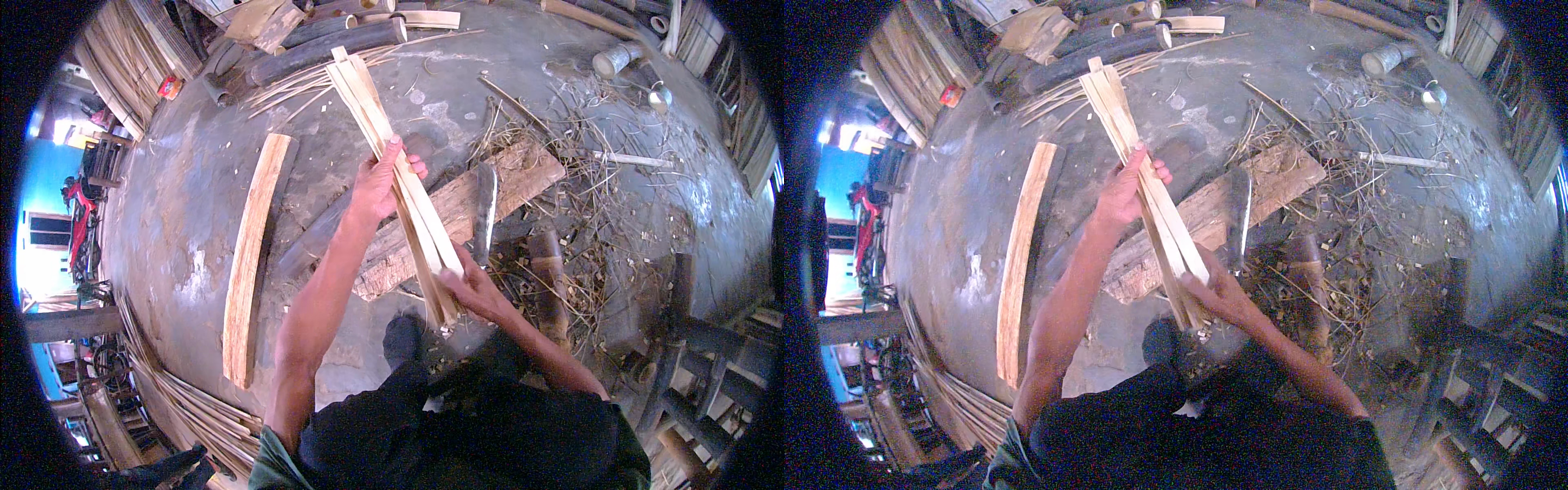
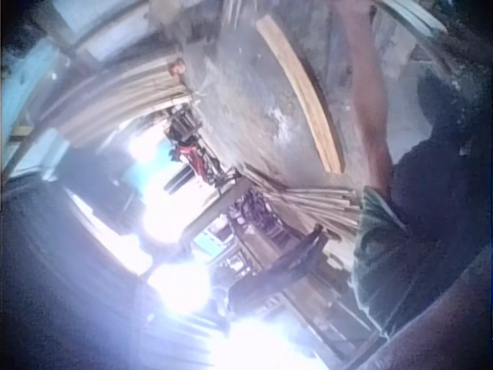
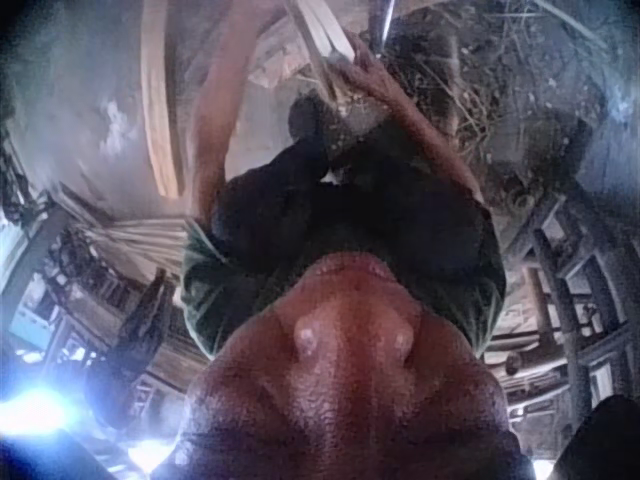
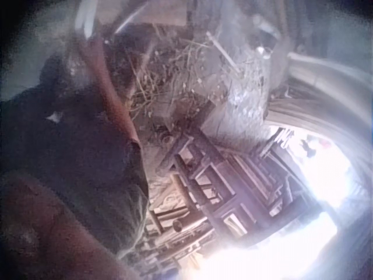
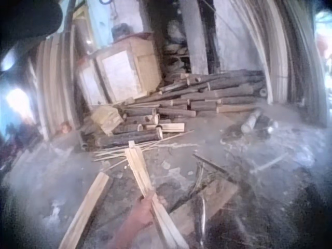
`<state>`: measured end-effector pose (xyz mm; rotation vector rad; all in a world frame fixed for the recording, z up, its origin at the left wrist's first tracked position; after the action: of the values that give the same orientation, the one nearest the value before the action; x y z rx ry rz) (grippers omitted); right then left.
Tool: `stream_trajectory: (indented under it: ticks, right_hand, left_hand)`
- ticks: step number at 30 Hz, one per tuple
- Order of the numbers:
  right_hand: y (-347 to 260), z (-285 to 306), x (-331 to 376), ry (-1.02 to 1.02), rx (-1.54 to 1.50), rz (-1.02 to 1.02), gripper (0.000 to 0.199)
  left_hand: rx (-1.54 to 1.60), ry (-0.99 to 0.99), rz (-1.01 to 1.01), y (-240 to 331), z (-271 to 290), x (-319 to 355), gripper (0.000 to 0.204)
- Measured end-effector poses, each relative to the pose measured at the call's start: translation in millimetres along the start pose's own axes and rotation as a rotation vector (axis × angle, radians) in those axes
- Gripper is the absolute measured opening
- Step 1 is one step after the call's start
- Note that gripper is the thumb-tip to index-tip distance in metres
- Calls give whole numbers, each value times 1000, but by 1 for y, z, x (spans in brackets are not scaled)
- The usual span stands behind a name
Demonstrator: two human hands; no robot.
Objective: The person selects bamboo sticks from a pile, then uses a knife to sharpen the ends of several sticks one by one. The sharpened sticks are placed on the floor as the person continues the process.
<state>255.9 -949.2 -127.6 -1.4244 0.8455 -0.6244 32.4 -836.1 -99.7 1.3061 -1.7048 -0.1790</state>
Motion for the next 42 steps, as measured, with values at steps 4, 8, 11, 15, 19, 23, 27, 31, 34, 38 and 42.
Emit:
stream_trajectory:
  ticks: [4, 8, 11, 15, 19, 23, 27, 31, 34, 38, 42]
  right_hand:
    - [10, -10, 6, -52, -460, -363, 44]
    - [3, -8, 12, -7, -664, -548, 38]
    - [7, -11, 14, 28, -718, -570, 37]
    - [19, -16, 20, 81, -695, -530, 36]
    - [37, -14, 28, 99, -572, -485, 34]
    - [42, -12, 25, 132, -664, -601, 35]
    - [36, -7, 22, 185, -745, -672, 35]
    - [36, -9, 24, 220, -557, -757, 33]
    - [37, -4, 28, 191, -537, -768, 33]
    - [49, -5, 36, 200, -478, -674, 35]
    - [45, -13, 33, 196, -446, -584, 30]
  left_hand:
    - [169, -296, 101, -6, -5, -6, 31]
    - [-84, -271, 46, -15, 7, -9, 34]
    - [-123, -62, 44, -29, 32, -28, 30]
    - [-110, 87, 109, -51, 49, -46, 23]
    - [-144, 105, 87, -54, 39, -43, 28]
    - [-347, -62, 278, -43, 44, -29, 29]
    - [-433, -41, 388, -72, 44, 1, 27]
    - [-497, 19, 330, -82, 44, 25, 26]
    - [-562, 61, 310, -72, 54, 28, 26]
    - [-645, 128, 320, -72, 63, 34, 29]
    - [-597, 77, 294, -86, 69, 38, 28]
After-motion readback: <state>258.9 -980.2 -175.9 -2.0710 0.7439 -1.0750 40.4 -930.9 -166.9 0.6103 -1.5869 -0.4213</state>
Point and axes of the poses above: each hand's wrist, its own x-axis away from the middle knuckle, its own z-axis out of the back of the hand, y = z × x, the point moved 1 cm from there along -x, towards the middle knuckle, and after that the axes turned 13 degrees about z, right-handed, at the moved point
